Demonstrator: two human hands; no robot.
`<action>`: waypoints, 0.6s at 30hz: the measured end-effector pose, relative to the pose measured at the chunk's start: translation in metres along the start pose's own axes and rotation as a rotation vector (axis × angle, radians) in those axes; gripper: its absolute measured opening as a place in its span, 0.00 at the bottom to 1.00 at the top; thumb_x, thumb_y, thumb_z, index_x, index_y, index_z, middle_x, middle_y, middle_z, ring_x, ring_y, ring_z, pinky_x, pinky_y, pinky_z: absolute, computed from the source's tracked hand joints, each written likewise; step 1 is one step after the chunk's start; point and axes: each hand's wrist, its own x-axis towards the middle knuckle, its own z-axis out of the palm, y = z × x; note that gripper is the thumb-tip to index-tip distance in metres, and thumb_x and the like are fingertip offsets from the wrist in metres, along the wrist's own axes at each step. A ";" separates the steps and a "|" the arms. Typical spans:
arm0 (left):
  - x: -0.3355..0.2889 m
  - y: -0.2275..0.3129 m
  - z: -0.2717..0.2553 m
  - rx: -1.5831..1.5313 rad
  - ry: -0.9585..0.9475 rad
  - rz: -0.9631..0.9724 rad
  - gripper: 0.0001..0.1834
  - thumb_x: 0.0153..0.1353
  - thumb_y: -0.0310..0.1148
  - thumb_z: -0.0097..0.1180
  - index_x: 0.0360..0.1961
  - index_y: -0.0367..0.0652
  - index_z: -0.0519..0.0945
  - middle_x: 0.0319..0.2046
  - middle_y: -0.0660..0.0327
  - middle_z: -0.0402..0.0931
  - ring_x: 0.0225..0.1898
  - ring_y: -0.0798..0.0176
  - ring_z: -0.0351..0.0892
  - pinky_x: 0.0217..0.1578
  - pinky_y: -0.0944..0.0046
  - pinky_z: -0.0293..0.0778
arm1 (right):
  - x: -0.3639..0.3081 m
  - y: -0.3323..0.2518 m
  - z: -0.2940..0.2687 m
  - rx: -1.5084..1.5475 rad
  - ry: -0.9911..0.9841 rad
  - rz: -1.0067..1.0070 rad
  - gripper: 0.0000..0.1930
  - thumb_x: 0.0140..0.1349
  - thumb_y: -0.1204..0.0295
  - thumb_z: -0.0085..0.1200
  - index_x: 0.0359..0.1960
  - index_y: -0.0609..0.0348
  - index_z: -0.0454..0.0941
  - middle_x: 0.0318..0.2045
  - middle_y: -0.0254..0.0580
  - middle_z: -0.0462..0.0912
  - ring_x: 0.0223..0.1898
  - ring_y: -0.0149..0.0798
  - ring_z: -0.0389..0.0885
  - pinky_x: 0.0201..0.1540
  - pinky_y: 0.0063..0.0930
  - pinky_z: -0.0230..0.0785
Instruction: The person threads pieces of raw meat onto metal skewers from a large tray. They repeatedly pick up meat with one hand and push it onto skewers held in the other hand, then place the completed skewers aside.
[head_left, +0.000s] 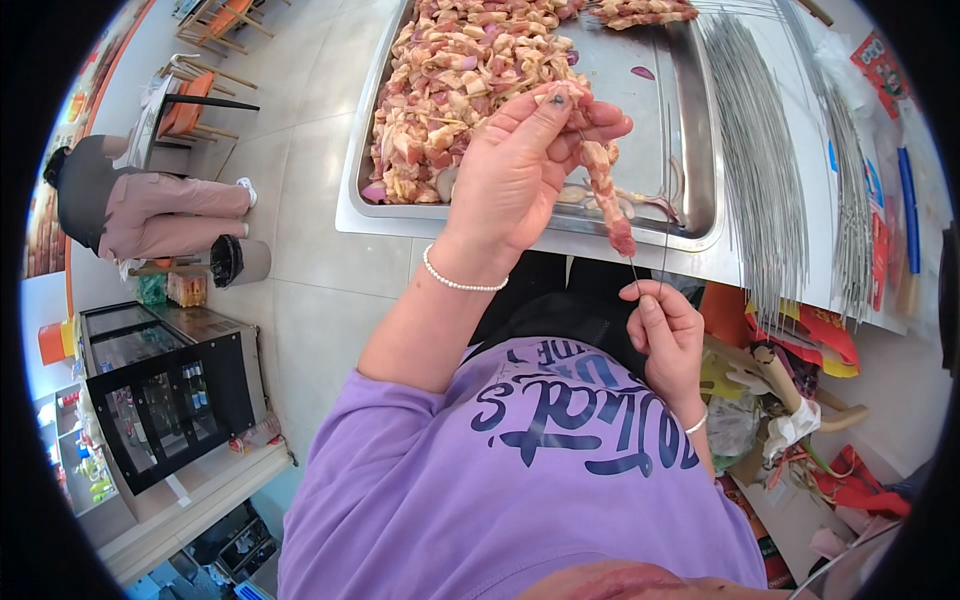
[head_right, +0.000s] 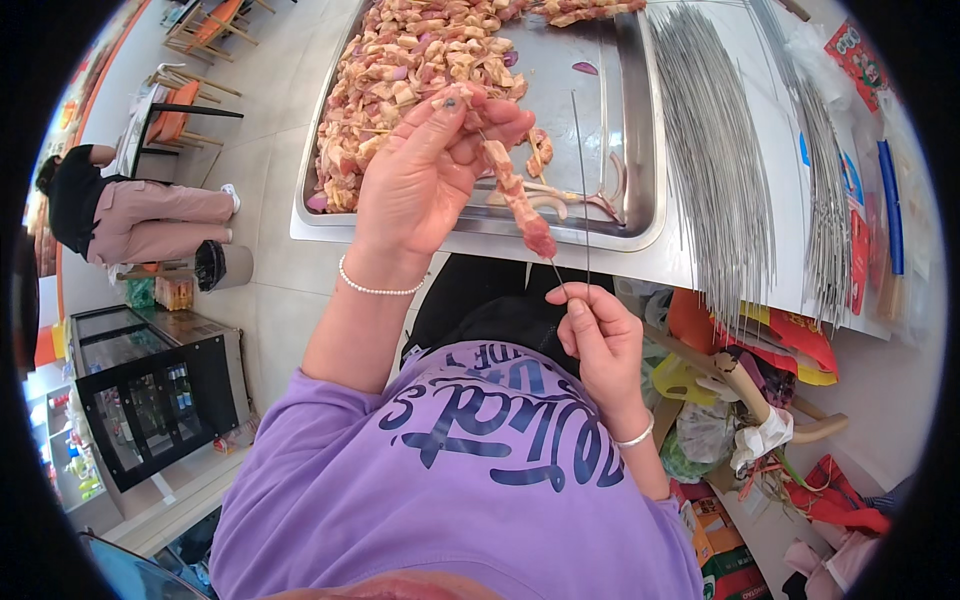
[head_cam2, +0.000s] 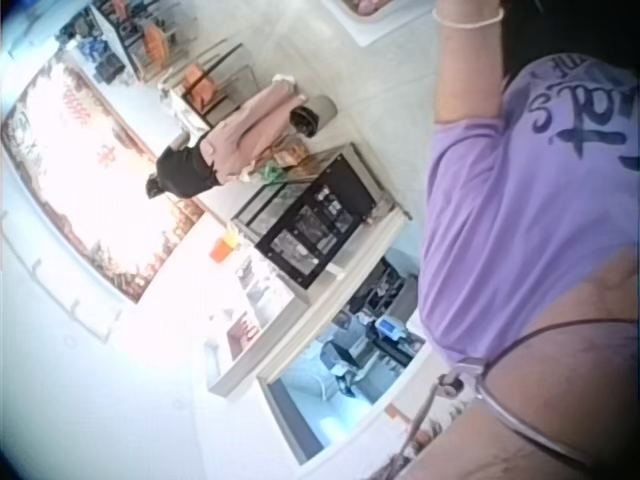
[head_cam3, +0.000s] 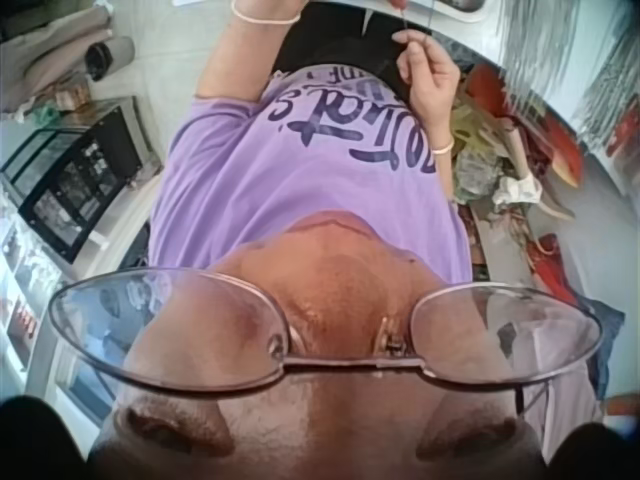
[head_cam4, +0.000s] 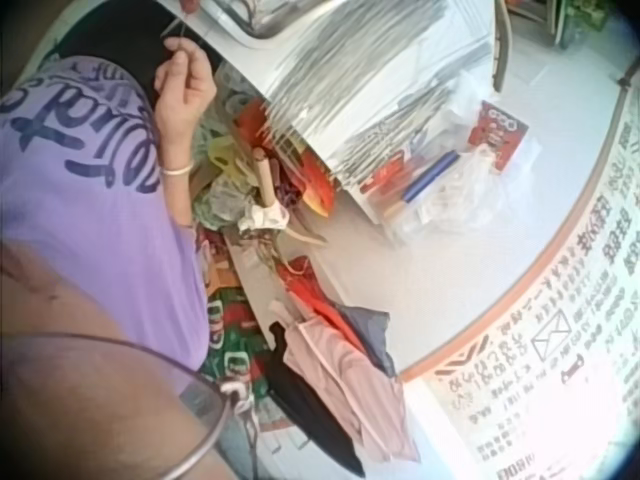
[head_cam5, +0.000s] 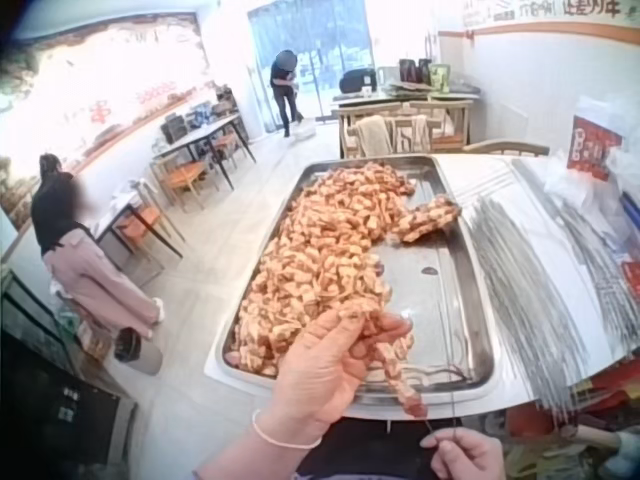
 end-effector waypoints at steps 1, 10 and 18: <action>0.000 -0.001 0.000 -0.015 0.004 -0.011 0.13 0.74 0.36 0.48 0.45 0.38 0.79 0.42 0.52 0.83 0.48 0.55 0.83 0.49 0.59 0.78 | 0.000 0.000 0.001 0.006 -0.005 -0.004 0.10 0.73 0.75 0.46 0.45 0.69 0.79 0.21 0.26 0.71 0.20 0.18 0.63 0.23 0.13 0.52; 0.000 -0.005 -0.005 0.083 0.020 -0.008 0.13 0.74 0.37 0.50 0.44 0.38 0.79 0.41 0.51 0.83 0.48 0.56 0.83 0.49 0.60 0.78 | 0.003 -0.007 0.013 0.058 -0.035 0.008 0.11 0.73 0.74 0.46 0.46 0.69 0.78 0.21 0.26 0.70 0.20 0.18 0.62 0.23 0.14 0.52; 0.006 0.014 -0.005 0.065 0.047 -0.089 0.19 0.74 0.37 0.46 0.54 0.30 0.76 0.47 0.47 0.81 0.53 0.51 0.80 0.59 0.51 0.74 | 0.000 -0.006 0.013 0.138 -0.043 0.066 0.11 0.74 0.72 0.46 0.45 0.69 0.78 0.20 0.26 0.70 0.20 0.18 0.61 0.22 0.14 0.50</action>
